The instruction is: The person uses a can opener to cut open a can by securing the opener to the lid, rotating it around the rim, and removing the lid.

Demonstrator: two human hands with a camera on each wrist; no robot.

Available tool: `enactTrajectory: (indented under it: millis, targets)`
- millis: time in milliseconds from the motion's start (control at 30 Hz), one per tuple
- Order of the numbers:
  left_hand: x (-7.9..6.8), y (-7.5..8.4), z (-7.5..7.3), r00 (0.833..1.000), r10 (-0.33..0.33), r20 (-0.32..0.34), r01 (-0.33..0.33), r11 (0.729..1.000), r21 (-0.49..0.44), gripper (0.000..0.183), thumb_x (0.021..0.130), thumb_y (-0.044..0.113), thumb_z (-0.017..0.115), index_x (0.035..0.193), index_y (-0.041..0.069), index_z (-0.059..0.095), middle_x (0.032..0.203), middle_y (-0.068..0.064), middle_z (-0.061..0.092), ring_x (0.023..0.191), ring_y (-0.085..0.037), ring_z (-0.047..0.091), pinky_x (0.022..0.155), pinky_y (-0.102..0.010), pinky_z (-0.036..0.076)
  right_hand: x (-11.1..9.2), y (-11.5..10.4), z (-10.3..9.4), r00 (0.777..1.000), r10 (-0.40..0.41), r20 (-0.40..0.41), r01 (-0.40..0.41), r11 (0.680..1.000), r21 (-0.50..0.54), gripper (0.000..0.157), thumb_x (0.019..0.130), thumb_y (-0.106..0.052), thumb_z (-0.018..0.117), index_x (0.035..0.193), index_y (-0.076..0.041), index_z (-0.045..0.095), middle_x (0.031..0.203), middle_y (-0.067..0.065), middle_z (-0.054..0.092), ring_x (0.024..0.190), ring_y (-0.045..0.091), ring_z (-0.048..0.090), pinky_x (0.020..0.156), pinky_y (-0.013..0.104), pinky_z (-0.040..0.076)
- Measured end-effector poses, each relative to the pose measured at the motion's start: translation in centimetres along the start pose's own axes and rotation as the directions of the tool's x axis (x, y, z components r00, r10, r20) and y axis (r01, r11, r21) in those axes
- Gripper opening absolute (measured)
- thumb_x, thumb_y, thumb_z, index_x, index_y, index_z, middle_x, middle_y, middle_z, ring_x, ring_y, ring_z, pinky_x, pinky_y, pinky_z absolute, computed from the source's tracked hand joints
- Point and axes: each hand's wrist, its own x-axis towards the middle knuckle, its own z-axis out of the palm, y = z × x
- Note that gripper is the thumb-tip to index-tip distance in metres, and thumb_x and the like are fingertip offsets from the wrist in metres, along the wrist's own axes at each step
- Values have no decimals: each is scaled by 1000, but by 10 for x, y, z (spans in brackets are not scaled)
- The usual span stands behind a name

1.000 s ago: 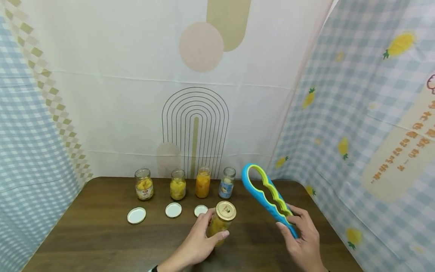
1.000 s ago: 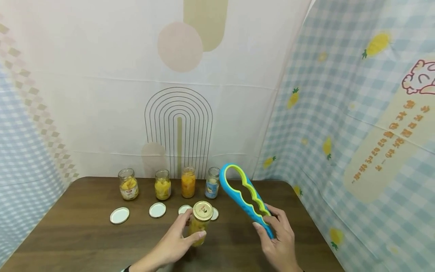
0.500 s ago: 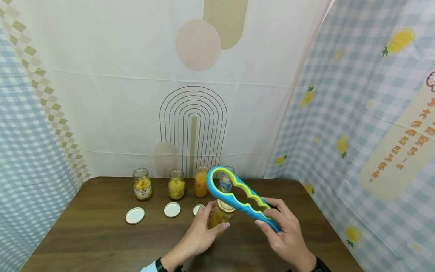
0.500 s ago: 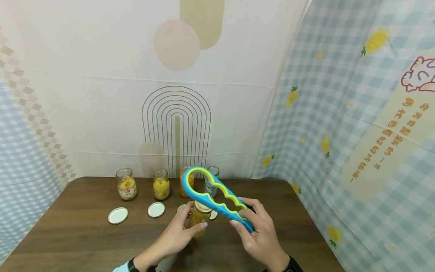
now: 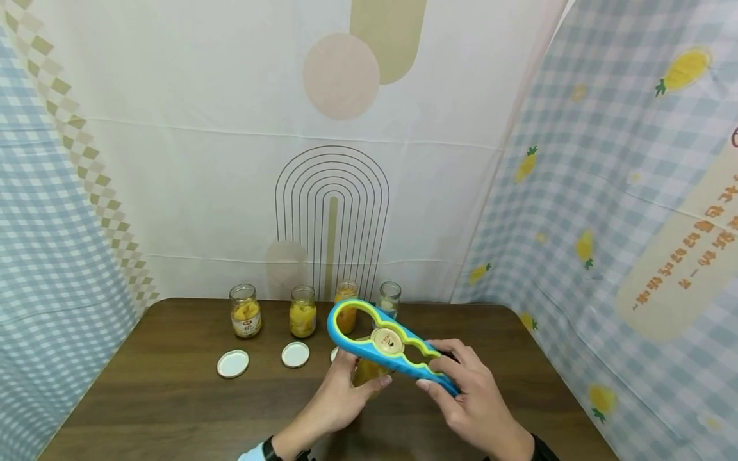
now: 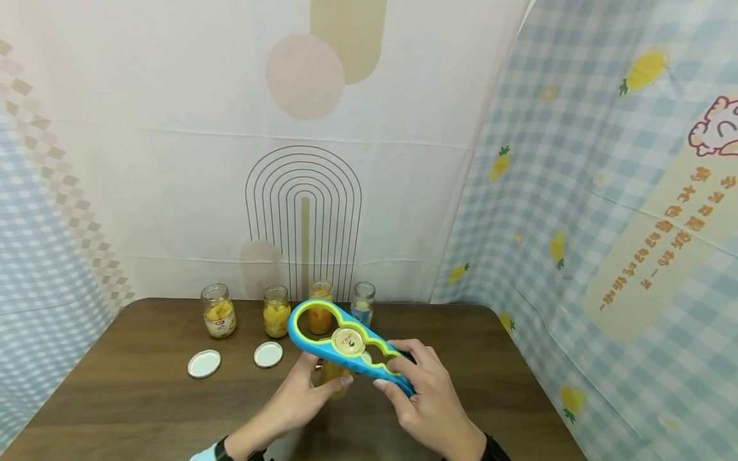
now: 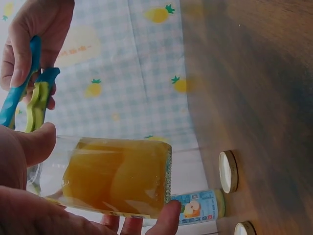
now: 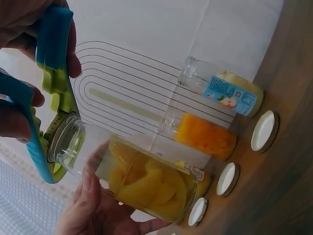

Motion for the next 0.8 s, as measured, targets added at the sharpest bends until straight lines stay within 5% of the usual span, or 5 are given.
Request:
enactTrajectory:
  millis: [300, 533, 800]
  targets:
    - [-3, -1, 0, 1000, -20, 12, 20, 1000, 7, 63, 96, 42, 80, 149, 23, 53, 159, -13, 51, 152, -41, 44, 119, -72, 39, -3, 1, -1, 999, 9, 39, -11, 999, 47, 17, 94, -13, 82, 100, -25, 71, 125, 0, 66, 80, -4, 53, 66, 20, 51]
    - [-3, -4, 1, 999, 8, 39, -7, 1000, -24, 61, 96, 41, 81, 148, 22, 56, 157, -11, 55, 151, -41, 46, 119, -71, 39, -7, 1, -4, 998, -27, 49, 25, 998, 55, 7, 100, -21, 77, 99, -19, 71, 123, 2, 65, 79, -5, 50, 64, 18, 50]
    - [-1, -6, -7, 982, 35, 185, -25, 998, -53, 56, 100, 41, 75, 149, 23, 55, 153, -3, 61, 151, -35, 48, 122, -68, 38, -8, 0, -13, 997, -33, 65, 29, 998, 57, 10, 98, -18, 78, 101, -24, 70, 125, 1, 65, 78, -6, 50, 64, 17, 49]
